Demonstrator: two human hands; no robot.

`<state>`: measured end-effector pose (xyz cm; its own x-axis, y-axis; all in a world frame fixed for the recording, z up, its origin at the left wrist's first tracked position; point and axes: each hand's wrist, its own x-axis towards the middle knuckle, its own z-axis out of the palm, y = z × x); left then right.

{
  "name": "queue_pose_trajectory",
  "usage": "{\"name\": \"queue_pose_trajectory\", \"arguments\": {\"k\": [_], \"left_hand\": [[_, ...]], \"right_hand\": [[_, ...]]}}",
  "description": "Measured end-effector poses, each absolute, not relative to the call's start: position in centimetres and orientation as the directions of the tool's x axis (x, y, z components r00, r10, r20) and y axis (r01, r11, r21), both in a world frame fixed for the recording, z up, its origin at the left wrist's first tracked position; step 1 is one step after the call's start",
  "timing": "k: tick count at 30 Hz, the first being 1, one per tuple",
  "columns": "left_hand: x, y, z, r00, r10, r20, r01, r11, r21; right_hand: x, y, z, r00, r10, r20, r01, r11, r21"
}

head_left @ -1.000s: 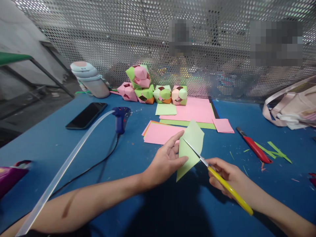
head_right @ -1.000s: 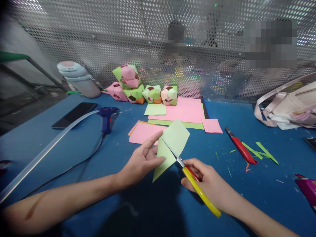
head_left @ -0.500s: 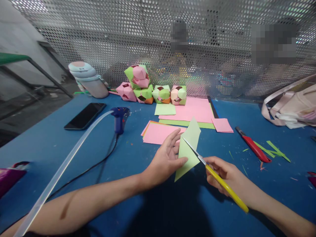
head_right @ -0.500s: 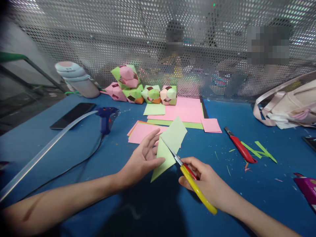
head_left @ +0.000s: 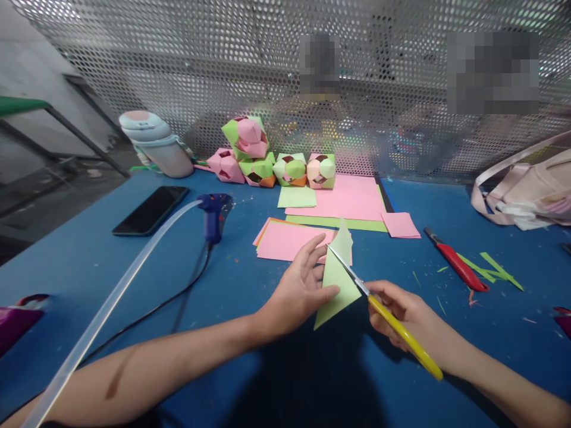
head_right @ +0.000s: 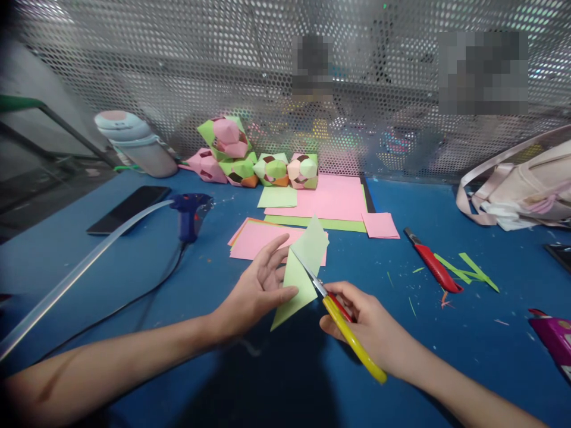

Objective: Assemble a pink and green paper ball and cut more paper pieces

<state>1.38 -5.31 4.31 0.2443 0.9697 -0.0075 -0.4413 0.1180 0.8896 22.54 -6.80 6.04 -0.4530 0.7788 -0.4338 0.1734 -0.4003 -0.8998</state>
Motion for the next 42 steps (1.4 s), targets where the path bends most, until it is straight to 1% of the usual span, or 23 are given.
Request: {"name": "queue_pose_trajectory", "arguments": {"k": [6,11,13,15,17,20,21,23,24,25,29,31,32,33,34,35,36,38,39,40,42], "left_hand": [[1.4,-5.3,4.3,0.260,0.965,-0.024,-0.432,0.138,0.891],[1.3,-5.1,3.9,0.251,0.967,-0.039,-0.400,0.140,0.906],[1.1,-4.7,3.6,0.216,0.976,-0.039,-0.384,0.122,0.915],[0.9,-4.0,3.3,0.158,0.986,-0.047,-0.349,0.101,0.932],[0.5,-3.3,3.1,0.111,0.991,-0.070,-0.290,0.100,0.952],[-0.1,-2.2,2.8,0.087,0.992,-0.096,-0.203,0.112,0.973],[-0.3,-2.0,2.7,0.086,0.992,-0.097,-0.178,0.111,0.978],[-0.5,-1.7,2.7,0.083,0.993,-0.088,-0.145,0.100,0.984],[-0.5,-1.6,2.6,0.080,0.993,-0.084,-0.137,0.094,0.986],[-0.5,-1.6,2.6,0.077,0.994,-0.081,-0.134,0.091,0.987],[-0.5,-1.6,2.3,0.068,0.995,-0.076,-0.158,0.086,0.984],[-0.5,-1.6,2.2,0.076,0.995,-0.068,-0.176,0.080,0.981],[-0.5,-1.6,2.1,0.085,0.994,-0.064,-0.184,0.078,0.980],[-0.4,-1.7,2.0,0.097,0.994,-0.058,-0.195,0.077,0.978],[-0.4,-1.7,2.0,0.112,0.992,-0.053,-0.209,0.076,0.975],[-0.3,-1.8,2.1,0.128,0.990,-0.050,-0.226,0.079,0.971],[-0.1,-2.0,2.2,0.146,0.988,-0.051,-0.247,0.086,0.965],[0.2,-2.4,2.5,0.177,0.982,-0.065,-0.284,0.114,0.952],[0.3,-2.7,2.6,0.188,0.979,-0.078,-0.296,0.132,0.946],[0.4,-2.9,2.7,0.196,0.976,-0.089,-0.303,0.147,0.941],[0.6,-3.4,2.9,0.214,0.972,-0.096,-0.309,0.160,0.938]], "right_hand": [[22.4,-6.7,6.1,-0.458,0.783,-0.421,0.193,-0.375,-0.907],[23.4,-6.8,5.4,-0.463,0.809,-0.361,0.233,-0.282,-0.931],[24.3,-6.7,5.5,-0.431,0.841,-0.326,0.309,-0.202,-0.929],[25.3,-6.3,5.8,-0.360,0.892,-0.273,0.474,-0.077,-0.877],[26.6,-5.5,6.0,-0.312,0.931,-0.190,0.659,0.068,-0.749],[28.8,-4.2,5.1,-0.325,0.944,-0.050,0.841,0.265,-0.472],[29.5,-3.8,4.5,-0.328,0.945,-0.014,0.888,0.303,-0.346],[30.7,-3.3,3.4,-0.318,0.948,0.010,0.945,0.318,-0.075],[31.2,-3.2,3.0,-0.314,0.949,0.007,0.949,0.313,0.033],[31.6,-3.1,2.7,-0.317,0.948,-0.003,0.943,0.316,0.110],[32.4,-3.1,2.9,-0.367,0.930,-0.015,0.893,0.357,0.275],[32.2,-3.2,3.6,-0.400,0.917,-0.001,0.869,0.379,0.318],[31.9,-3.3,4.0,-0.414,0.910,0.019,0.870,0.389,0.303],[31.4,-3.3,4.4,-0.426,0.903,0.044,0.880,0.403,0.250],[30.6,-3.4,4.8,-0.433,0.899,0.066,0.894,0.419,0.157],[29.7,-3.4,5.2,-0.432,0.898,0.082,0.902,0.432,0.027],[28.6,-3.5,5.6,-0.434,0.898,0.075,0.888,0.441,-0.133],[26.2,-3.4,6.1,-0.455,0.890,0.001,0.798,0.408,-0.444],[25.0,-3.4,6.2,-0.461,0.886,-0.038,0.741,0.361,-0.566],[23.9,-3.3,6.3,-0.469,0.880,-0.083,0.688,0.304,-0.659],[22.0,-3.0,6.2,-0.483,0.862,-0.152,0.607,0.204,-0.768]]}}
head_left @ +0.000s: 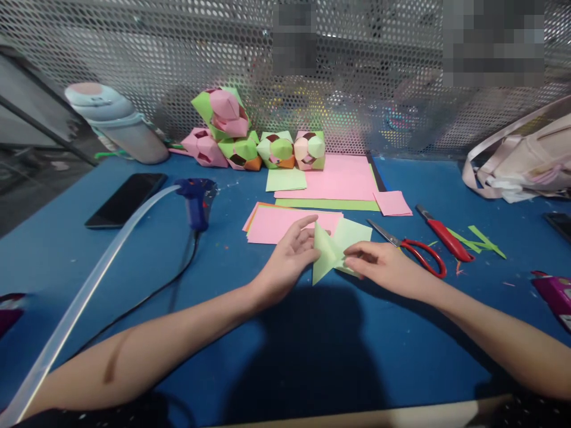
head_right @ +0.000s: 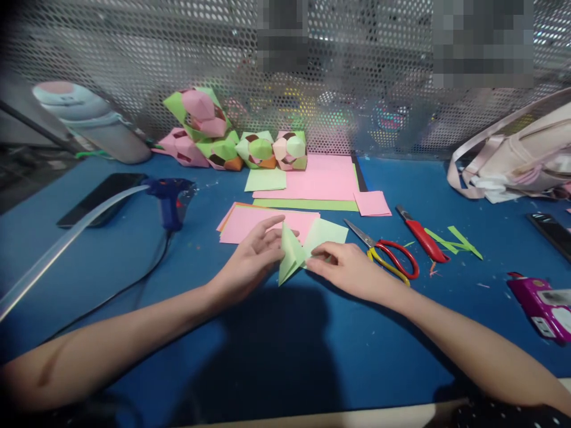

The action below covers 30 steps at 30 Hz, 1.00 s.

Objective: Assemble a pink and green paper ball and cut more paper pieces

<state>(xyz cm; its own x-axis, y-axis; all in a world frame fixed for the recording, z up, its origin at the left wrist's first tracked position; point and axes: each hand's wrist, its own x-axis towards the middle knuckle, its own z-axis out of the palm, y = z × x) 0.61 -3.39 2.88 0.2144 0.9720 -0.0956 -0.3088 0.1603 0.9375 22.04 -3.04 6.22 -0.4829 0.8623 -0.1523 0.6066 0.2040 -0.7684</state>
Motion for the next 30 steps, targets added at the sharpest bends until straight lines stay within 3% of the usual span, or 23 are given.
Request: {"name": "queue_pose_trajectory", "arguments": {"k": [4,11,14,17,19,21,23,25,27,30], "left_hand": [[0.7,-3.9,2.8,0.255,0.963,-0.086,-0.299,0.163,0.940],[1.0,-4.2,2.9,0.278,0.959,-0.049,-0.191,0.105,0.976],[0.8,-3.7,2.4,0.239,0.971,0.002,-0.152,0.035,0.988],[0.4,-3.1,1.5,0.208,0.974,0.087,0.076,-0.105,0.992],[0.3,-2.9,1.0,0.280,0.950,0.138,0.350,-0.235,0.907],[0.4,-2.9,0.7,0.402,0.902,0.157,0.595,-0.388,0.704],[0.5,-3.1,0.7,0.506,0.847,0.163,0.714,-0.518,0.472],[0.7,-3.2,0.6,0.575,0.799,0.177,0.734,-0.599,0.320],[0.9,-3.3,0.6,0.603,0.774,0.194,0.726,-0.633,0.269],[1.0,-3.3,0.5,0.608,0.766,0.208,0.712,-0.642,0.284]], "right_hand": [[20.2,-2.8,5.6,-0.496,0.851,-0.175,0.570,0.168,-0.804],[20.0,-2.8,4.9,-0.497,0.867,0.043,0.559,0.358,-0.748],[21.0,-1.0,4.5,-0.393,0.919,0.018,0.561,0.255,-0.787],[22.6,2.0,3.7,-0.222,0.974,-0.052,0.509,0.070,-0.858],[23.5,3.9,3.1,-0.173,0.982,-0.078,0.469,0.013,-0.883],[24.1,5.2,2.8,-0.157,0.984,-0.089,0.443,-0.010,-0.897],[24.5,5.5,2.8,-0.152,0.983,-0.099,0.434,-0.024,-0.901],[24.9,5.1,2.8,-0.146,0.984,-0.104,0.448,-0.028,-0.894],[25.2,4.3,2.8,-0.163,0.985,-0.053,0.558,0.048,-0.828],[25.6,2.7,2.5,-0.288,0.957,0.049,0.798,0.267,-0.540]]}}
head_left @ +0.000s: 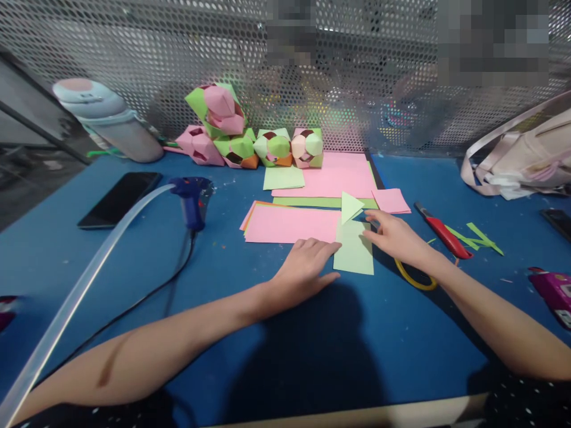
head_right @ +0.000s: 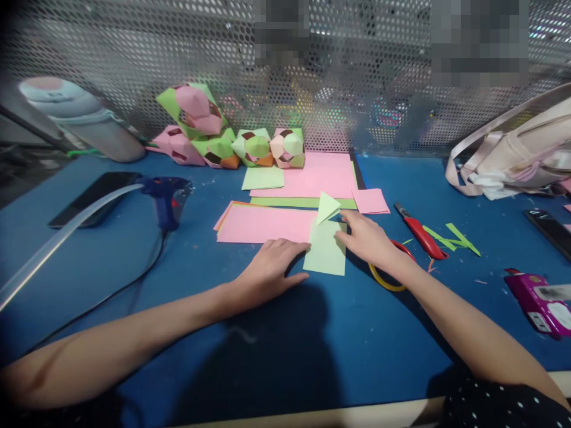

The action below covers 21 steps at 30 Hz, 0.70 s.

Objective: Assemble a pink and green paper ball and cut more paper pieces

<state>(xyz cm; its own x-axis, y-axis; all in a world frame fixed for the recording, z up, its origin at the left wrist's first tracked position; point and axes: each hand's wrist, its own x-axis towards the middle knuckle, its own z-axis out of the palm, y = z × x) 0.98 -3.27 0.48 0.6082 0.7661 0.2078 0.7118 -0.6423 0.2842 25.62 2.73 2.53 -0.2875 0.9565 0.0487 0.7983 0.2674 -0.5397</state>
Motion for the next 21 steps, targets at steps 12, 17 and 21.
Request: {"name": "queue_pose_trajectory", "arguments": {"k": [12,17,21], "left_hand": [[1.5,-3.5,0.9,0.561,0.815,0.145,0.592,-0.518,0.618],[2.7,-3.2,0.8,0.394,0.916,0.073,0.500,-0.280,0.819],[1.9,-2.4,0.4,0.333,0.942,0.038,0.377,-0.170,0.910]], "right_hand": [[24.6,-1.2,3.1,-0.558,0.830,0.011,0.820,0.553,-0.146],[24.7,-1.4,2.9,-0.551,0.834,0.033,0.804,0.541,-0.248],[25.5,-1.5,3.9,-0.533,0.846,0.034,0.799,0.516,-0.310]]}}
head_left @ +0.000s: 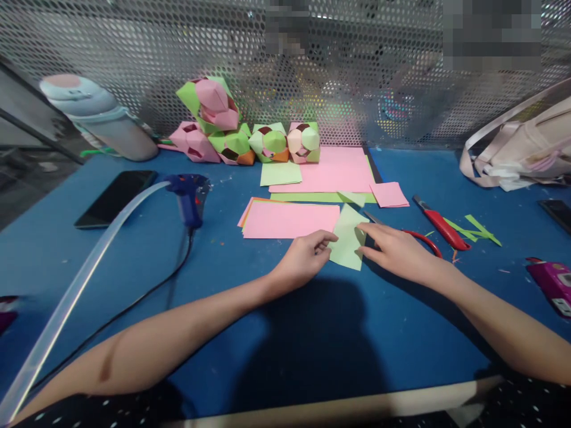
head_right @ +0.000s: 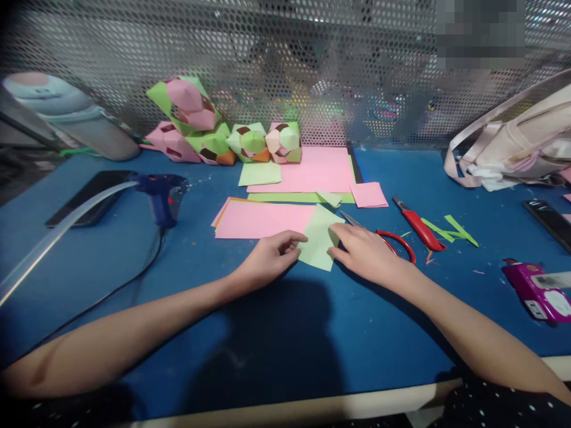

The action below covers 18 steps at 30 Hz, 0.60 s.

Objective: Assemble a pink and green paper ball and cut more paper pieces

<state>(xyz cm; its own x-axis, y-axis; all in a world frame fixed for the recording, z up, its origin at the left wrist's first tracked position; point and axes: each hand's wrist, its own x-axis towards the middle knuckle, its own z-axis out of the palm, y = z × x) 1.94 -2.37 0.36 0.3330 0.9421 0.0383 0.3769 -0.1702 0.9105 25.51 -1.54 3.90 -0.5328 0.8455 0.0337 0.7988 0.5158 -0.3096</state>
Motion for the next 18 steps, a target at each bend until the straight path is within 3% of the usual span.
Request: {"name": "queue_pose_trajectory", "arguments": {"k": [4,6,9,11,14,18], "left_hand": [[0.1,-1.4,1.6,0.300,0.953,0.037,0.210,-0.104,0.972],[-0.5,-1.0,2.6,0.303,0.953,0.025,0.126,-0.066,0.990],[-0.8,-0.9,3.6,0.332,0.943,-0.017,0.039,0.004,0.999],[-0.8,-1.0,3.8,0.379,0.925,-0.022,0.035,0.010,0.999],[-0.8,-1.1,3.6,0.455,0.890,-0.033,0.063,0.005,0.998],[-1.0,-0.7,3.0,0.382,0.920,-0.091,-0.020,0.107,0.994]], "right_hand": [[27.5,-1.4,4.7,-0.423,0.901,0.101,0.820,0.427,-0.380],[28.0,-1.3,4.7,-0.333,0.938,0.093,0.783,0.330,-0.527],[27.4,-1.0,4.5,-0.229,0.972,-0.057,0.512,0.070,-0.856],[26.2,-0.8,4.3,-0.205,0.966,-0.160,0.240,-0.108,-0.965],[24.7,-0.6,3.7,-0.209,0.949,-0.236,-0.040,-0.249,-0.968],[24.3,-0.6,3.1,-0.189,0.944,-0.271,-0.060,-0.286,-0.956]]}}
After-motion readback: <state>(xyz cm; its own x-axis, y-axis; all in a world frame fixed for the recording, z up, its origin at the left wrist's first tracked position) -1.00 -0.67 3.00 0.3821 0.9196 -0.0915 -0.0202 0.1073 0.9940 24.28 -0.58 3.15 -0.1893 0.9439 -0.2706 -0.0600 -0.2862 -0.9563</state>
